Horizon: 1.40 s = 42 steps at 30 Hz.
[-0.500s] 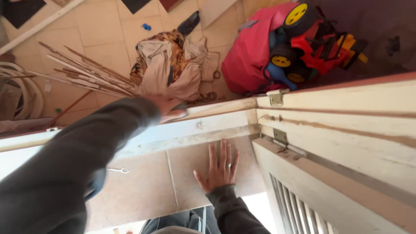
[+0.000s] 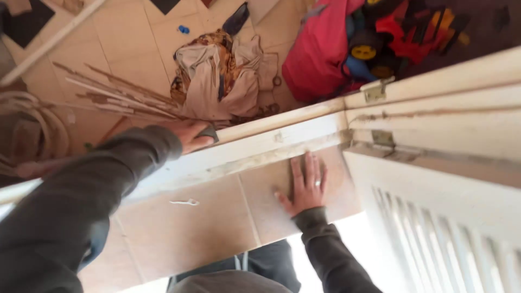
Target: Sanding the wooden frame of a door with sandpaper.
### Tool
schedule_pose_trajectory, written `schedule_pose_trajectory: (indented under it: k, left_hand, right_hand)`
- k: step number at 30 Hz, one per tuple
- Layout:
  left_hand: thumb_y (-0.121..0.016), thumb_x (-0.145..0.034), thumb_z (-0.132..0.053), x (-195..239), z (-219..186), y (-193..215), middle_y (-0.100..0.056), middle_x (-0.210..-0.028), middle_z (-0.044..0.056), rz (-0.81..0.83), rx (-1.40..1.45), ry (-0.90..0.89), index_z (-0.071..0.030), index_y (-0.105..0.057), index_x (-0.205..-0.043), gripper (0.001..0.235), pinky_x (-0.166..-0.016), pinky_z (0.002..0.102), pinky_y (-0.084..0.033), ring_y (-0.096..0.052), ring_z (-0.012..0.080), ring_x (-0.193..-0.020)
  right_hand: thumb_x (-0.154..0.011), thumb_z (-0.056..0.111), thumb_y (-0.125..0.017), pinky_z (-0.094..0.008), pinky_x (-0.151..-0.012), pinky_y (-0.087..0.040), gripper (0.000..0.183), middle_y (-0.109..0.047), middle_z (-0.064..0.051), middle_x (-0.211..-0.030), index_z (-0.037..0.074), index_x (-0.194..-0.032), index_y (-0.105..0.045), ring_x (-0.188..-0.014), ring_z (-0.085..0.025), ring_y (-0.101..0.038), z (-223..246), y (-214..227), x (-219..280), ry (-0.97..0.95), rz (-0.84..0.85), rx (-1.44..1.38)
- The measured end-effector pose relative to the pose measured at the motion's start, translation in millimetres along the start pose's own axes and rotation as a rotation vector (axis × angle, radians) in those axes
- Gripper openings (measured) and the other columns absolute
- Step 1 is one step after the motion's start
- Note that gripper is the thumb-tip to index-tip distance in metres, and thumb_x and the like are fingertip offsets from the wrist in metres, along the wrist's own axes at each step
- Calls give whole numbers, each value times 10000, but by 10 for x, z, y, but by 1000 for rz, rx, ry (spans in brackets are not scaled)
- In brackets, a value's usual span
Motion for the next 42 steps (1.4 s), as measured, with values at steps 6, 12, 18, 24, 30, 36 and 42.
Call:
schedule_pose_trajectory:
  k: [6,12,18,24,30,36,42]
  left_hand:
    - [-422,-996,-654,-1427,-1152,133,-603,-1376,155,-161,-162,21,-170,-526,-1428,657,-1047,541,-453,-559,361,-1285]
    - [-480,-967,-664,-746,-660,132,-319,-1580,264,-279,-357,-51,-164,-417,-1507,740,-1116,547,-290,-331,437,-1426]
    - [-507,-956,-622,-37,-121,-216,-517,-1456,210,-130,-166,82,-175,-436,-1484,696,-1037,548,-426,-534,403,-1282]
    - [-405,-982,-645,-1340,-1049,30,-567,-1443,196,-82,114,82,-204,-343,-1538,712,-1010,618,-436,-586,438,-1241]
    - [-479,-990,-584,427,-253,278,-672,-1325,161,82,-153,329,-156,-543,-1430,617,-1036,495,-494,-664,337,-1187]
    - [-406,-1014,-604,-587,-559,147,-594,-1444,156,-48,-44,255,-168,-475,-1514,667,-1103,498,-431,-572,338,-1305]
    - [-396,-980,-639,-1273,-289,-443,-421,-1571,169,19,468,240,-175,-285,-1597,780,-1164,512,-323,-400,337,-1442]
  right_hand:
    - [-775,581,-696,-645,-1241,-79,1000,-248,-254,-1657,65,-1564,-363,-1536,-434,-238,-50,-2,-85,26,-13,45]
    - [-854,607,-615,-630,-1277,-100,933,-291,-236,-1667,54,-1571,-386,-1554,-430,-270,4,-19,-100,16,-45,-15]
    - [-885,716,-512,-655,-1254,-128,954,-311,-274,-1640,47,-1557,-415,-1525,-460,-293,14,28,17,42,-25,21]
    - [-919,711,-490,-656,-1273,-151,935,-337,-267,-1645,27,-1552,-422,-1531,-460,-321,5,14,51,41,-37,26]
    - [-869,738,-455,-671,-1233,-141,964,-333,-271,-1622,28,-1523,-441,-1511,-445,-321,-63,-26,-7,32,-103,25]
    - [-920,738,-458,-665,-1257,-135,923,-323,-267,-1643,35,-1518,-460,-1532,-463,-304,-42,-23,-152,77,-77,15]
    - [-935,724,-470,-665,-1267,-129,942,-316,-262,-1663,17,-1557,-427,-1545,-473,-293,8,-7,60,4,-44,-22]
Point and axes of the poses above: each hand's wrist, its own x-axis away from the middle knuckle, its own y-axis out of the back of the hand, z = x × y, the point moved 2 cm from there along -x, towards the middle knuckle
